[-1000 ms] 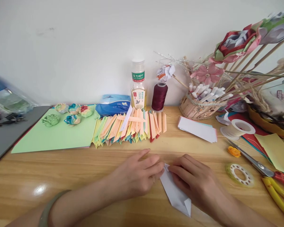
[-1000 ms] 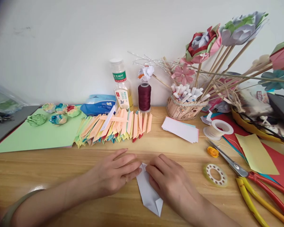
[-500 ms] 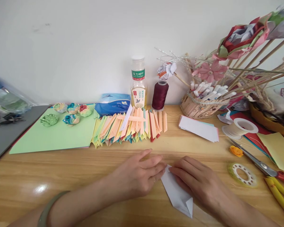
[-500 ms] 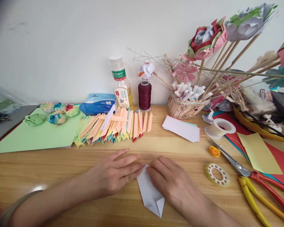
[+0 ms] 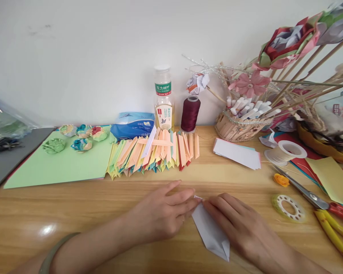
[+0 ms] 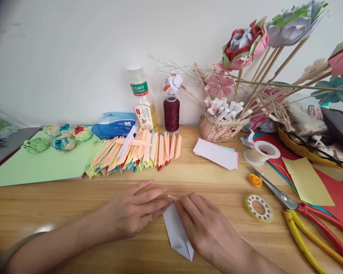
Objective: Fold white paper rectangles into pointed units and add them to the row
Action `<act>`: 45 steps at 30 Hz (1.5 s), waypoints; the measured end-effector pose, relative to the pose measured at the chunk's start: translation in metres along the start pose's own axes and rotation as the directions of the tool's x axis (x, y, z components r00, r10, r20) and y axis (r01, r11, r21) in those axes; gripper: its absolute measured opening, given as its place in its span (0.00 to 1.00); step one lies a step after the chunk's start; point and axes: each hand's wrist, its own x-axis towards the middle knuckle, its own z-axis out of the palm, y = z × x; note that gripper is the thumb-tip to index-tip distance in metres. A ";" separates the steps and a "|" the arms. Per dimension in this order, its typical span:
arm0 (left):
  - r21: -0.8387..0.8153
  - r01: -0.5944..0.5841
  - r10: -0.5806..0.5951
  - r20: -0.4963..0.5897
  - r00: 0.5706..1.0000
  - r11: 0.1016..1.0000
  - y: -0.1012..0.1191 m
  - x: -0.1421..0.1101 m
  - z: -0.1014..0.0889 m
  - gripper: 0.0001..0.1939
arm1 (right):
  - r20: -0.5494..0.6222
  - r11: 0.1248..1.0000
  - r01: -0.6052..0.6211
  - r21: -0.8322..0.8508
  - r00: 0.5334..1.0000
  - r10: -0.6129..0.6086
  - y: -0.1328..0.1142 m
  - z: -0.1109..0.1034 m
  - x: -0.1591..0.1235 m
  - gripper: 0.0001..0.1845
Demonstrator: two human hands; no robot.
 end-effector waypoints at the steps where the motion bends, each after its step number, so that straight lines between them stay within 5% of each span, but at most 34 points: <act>1: 0.001 -0.002 0.002 0.001 1.000 1.000 0.000 0.000 0.000 0.12 | 0.002 1.000 0.002 -0.002 1.000 -0.002 0.000 0.000 0.000 0.24; 19: 0.050 -0.028 0.025 0.052 0.998 0.998 -0.002 0.001 -0.004 0.15 | 0.023 0.998 0.044 0.044 0.999 -0.045 0.005 0.002 -0.001 0.21; 26: 0.004 -0.005 0.004 0.078 0.997 1.000 -0.007 -0.001 -0.001 0.16 | 0.148 0.968 -0.091 0.234 0.987 0.057 0.013 0.001 -0.010 0.18; 31: -0.017 0.007 -0.006 0.071 0.997 1.000 -0.008 -0.005 0.002 0.13 | 0.330 0.905 -0.332 0.264 0.913 0.239 0.022 -0.010 -0.010 0.15; 35: 0.034 0.046 -0.047 0.012 0.999 0.998 -0.001 -0.009 0.003 0.13 | 0.247 0.942 -0.269 0.199 0.944 0.217 0.027 -0.021 -0.018 0.15; 39: 0.178 0.132 -0.110 -0.132 0.985 0.975 0.011 -0.007 0.001 0.10 | 0.114 0.906 -0.367 0.211 0.930 0.350 0.022 -0.022 -0.028 0.12; 45: 0.081 0.224 -0.203 -0.209 0.957 0.971 0.013 0.000 -0.003 0.10 | 0.133 0.938 -0.277 0.208 0.958 0.254 0.016 -0.010 -0.025 0.12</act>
